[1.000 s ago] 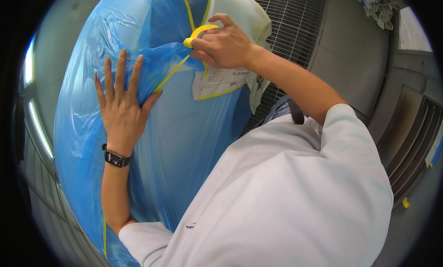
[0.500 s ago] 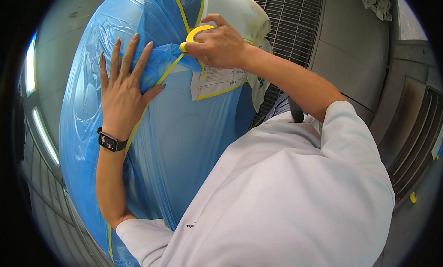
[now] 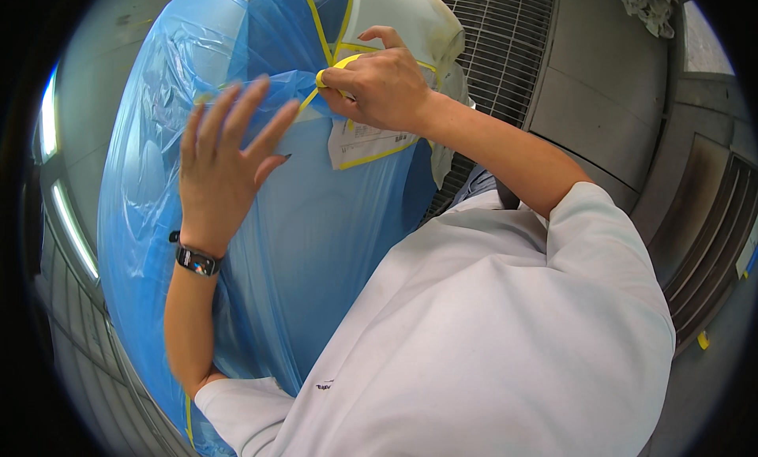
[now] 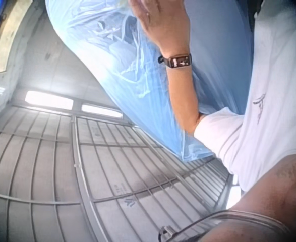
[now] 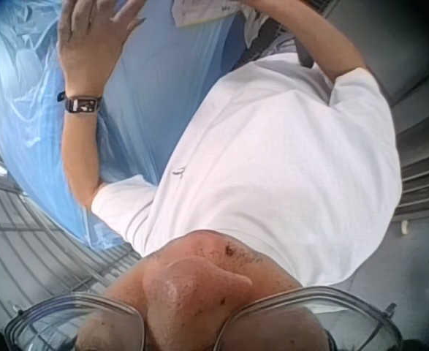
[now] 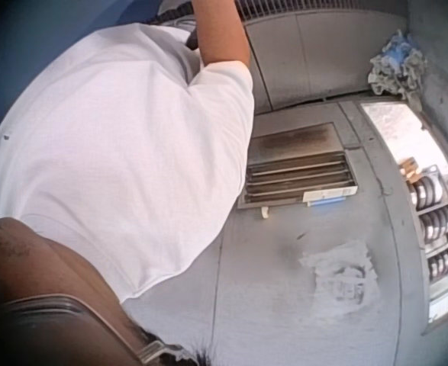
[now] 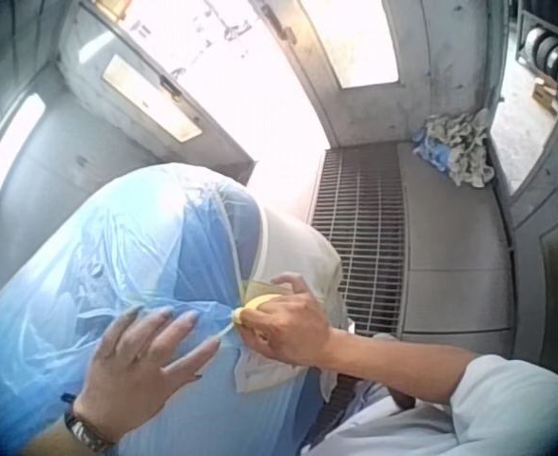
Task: The person secures a blue plastic sheet over a white vehicle using yellow tape. They repeatedly pull tape from a dispenser, press it along the edges and seams of the plastic, and smooth it down to hold the cover in place.
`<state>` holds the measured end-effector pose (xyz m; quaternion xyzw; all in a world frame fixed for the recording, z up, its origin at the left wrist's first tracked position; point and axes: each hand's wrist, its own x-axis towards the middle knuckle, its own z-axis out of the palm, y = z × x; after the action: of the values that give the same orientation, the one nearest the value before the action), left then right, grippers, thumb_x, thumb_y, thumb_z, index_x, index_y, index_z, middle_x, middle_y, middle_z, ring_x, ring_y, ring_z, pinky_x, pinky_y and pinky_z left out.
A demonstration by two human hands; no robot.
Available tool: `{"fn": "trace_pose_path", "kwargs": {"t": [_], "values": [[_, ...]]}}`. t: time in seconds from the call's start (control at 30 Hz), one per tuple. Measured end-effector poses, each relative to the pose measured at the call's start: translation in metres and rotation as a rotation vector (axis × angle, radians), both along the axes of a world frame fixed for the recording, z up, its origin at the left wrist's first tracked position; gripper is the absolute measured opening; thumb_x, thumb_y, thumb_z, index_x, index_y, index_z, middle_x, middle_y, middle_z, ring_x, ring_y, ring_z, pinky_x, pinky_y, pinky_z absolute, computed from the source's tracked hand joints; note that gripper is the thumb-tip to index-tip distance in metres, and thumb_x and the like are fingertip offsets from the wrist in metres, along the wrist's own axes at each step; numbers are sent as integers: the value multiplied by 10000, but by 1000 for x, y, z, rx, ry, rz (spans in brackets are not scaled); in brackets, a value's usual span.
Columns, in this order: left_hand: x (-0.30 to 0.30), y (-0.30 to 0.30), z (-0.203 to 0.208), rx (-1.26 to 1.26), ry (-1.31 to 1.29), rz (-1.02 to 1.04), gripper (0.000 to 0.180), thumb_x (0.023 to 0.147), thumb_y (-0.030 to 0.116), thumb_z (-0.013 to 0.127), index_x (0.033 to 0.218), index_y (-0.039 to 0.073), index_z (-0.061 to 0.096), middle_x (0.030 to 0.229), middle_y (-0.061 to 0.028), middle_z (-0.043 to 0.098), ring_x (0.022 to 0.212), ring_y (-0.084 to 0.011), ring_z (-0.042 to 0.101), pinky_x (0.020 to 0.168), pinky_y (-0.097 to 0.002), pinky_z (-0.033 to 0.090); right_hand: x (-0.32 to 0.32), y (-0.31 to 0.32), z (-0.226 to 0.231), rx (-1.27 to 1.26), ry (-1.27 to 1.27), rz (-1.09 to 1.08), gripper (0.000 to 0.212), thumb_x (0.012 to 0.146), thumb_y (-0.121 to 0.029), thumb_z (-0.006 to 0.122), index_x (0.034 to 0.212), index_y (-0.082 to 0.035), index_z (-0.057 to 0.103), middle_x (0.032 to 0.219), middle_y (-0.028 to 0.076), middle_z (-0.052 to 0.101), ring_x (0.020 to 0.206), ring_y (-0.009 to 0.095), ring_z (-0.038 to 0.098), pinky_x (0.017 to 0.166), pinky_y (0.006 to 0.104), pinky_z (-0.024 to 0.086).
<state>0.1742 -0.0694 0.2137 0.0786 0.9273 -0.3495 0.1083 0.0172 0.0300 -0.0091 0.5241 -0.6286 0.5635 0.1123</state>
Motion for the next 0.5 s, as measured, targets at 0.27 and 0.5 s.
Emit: {"fn": "trace_pose_path", "kwargs": {"t": [0.27, 0.5], "values": [[52, 15, 10, -315, -244, -41, 727, 994, 555, 612, 1586, 140, 536, 1229, 59, 486, 1120, -106, 467, 1065, -291, 366, 2, -5, 2, -11, -1, 1, 70, 968, -255, 734, 920, -211, 762, 648, -16, 726, 584, 137, 679, 1093, 427, 413], [32, 13, -4, -351, -269, -10, 811, 978, 617, 592, 1608, 114, 503, 1184, 35, 456, 1131, -122, 447, 1097, -288, 342, 0, 4, 6, 83, 49, 31, 36, 932, -227, 797, 935, -193, 784, 753, -25, 779, 667, 102, 712, 1129, 425, 395]]}}
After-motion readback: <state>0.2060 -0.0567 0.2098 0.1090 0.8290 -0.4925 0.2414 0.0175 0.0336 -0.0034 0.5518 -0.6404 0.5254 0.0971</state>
